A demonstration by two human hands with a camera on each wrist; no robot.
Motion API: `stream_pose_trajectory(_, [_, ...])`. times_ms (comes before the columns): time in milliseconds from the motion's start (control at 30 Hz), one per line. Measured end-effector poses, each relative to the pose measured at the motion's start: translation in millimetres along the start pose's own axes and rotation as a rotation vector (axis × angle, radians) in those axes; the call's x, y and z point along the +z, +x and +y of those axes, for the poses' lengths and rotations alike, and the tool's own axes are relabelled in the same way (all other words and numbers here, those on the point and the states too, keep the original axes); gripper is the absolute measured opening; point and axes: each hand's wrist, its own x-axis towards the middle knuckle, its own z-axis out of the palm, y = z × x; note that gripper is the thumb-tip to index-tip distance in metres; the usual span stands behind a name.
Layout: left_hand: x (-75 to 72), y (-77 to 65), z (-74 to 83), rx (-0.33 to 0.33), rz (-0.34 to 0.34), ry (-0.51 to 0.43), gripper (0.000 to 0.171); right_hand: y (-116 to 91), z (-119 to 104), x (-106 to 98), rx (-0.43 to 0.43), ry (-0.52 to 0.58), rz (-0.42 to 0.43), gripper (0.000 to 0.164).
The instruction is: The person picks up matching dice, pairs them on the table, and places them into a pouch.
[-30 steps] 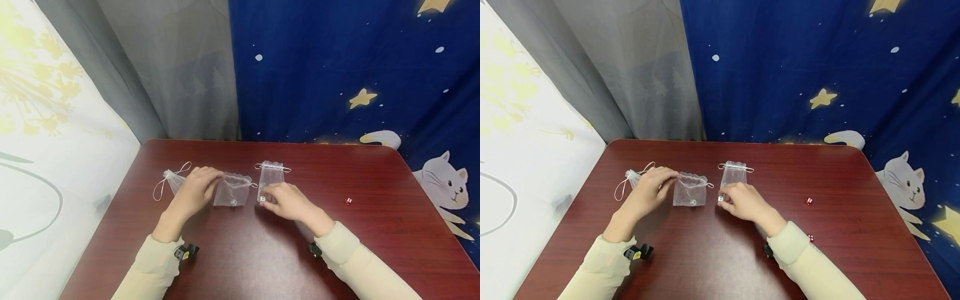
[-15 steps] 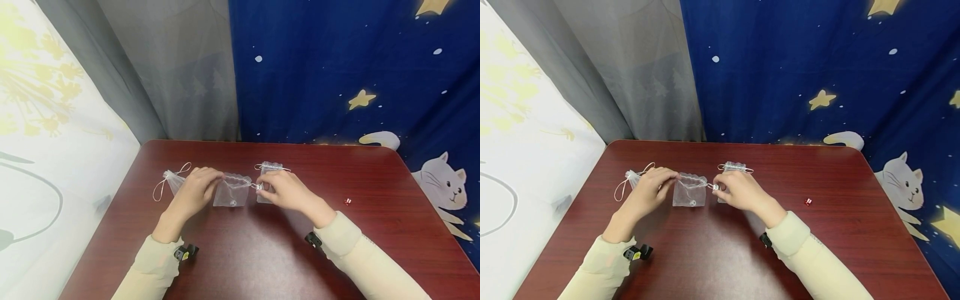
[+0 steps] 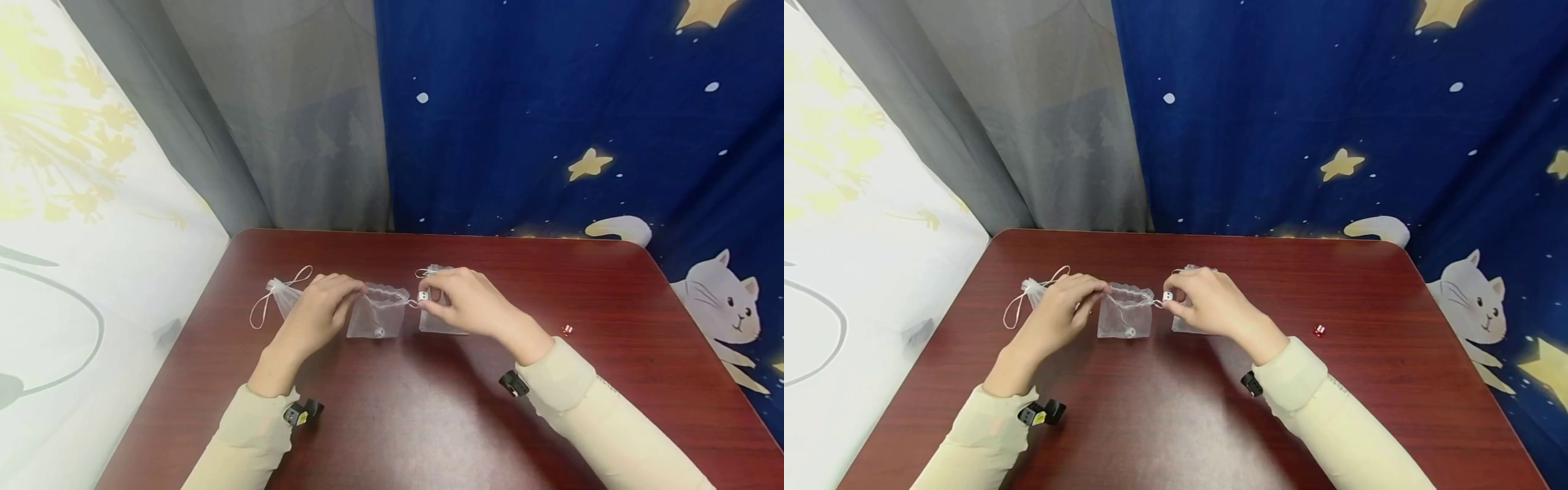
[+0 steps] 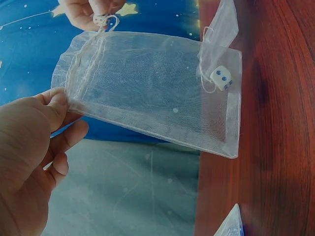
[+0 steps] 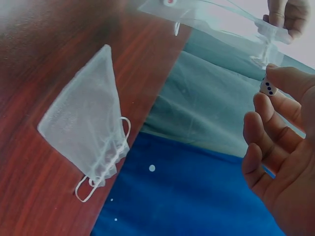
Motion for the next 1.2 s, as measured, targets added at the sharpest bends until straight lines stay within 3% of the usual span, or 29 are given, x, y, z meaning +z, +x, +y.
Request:
stream_pose_trajectory(733, [9.7,4.2,6.4,0.012,-0.013,-0.007,0.01,15.9,-18.1,-3.5,-0.037,0.038,0.025,0.008])
stream_pose_trajectory(1067, [11.4,5.3,6.8,0.034,0.017,-0.034,0.009,14.1,-15.7,-1.5,-0.019,0.041,0.006,0.019])
stream_pose_trajectory(1200, [12.3,4.9,6.1,0.057,0.047,-0.049,0.011,10.9,-13.3,-0.3,-0.001,0.041,-0.011,0.031])
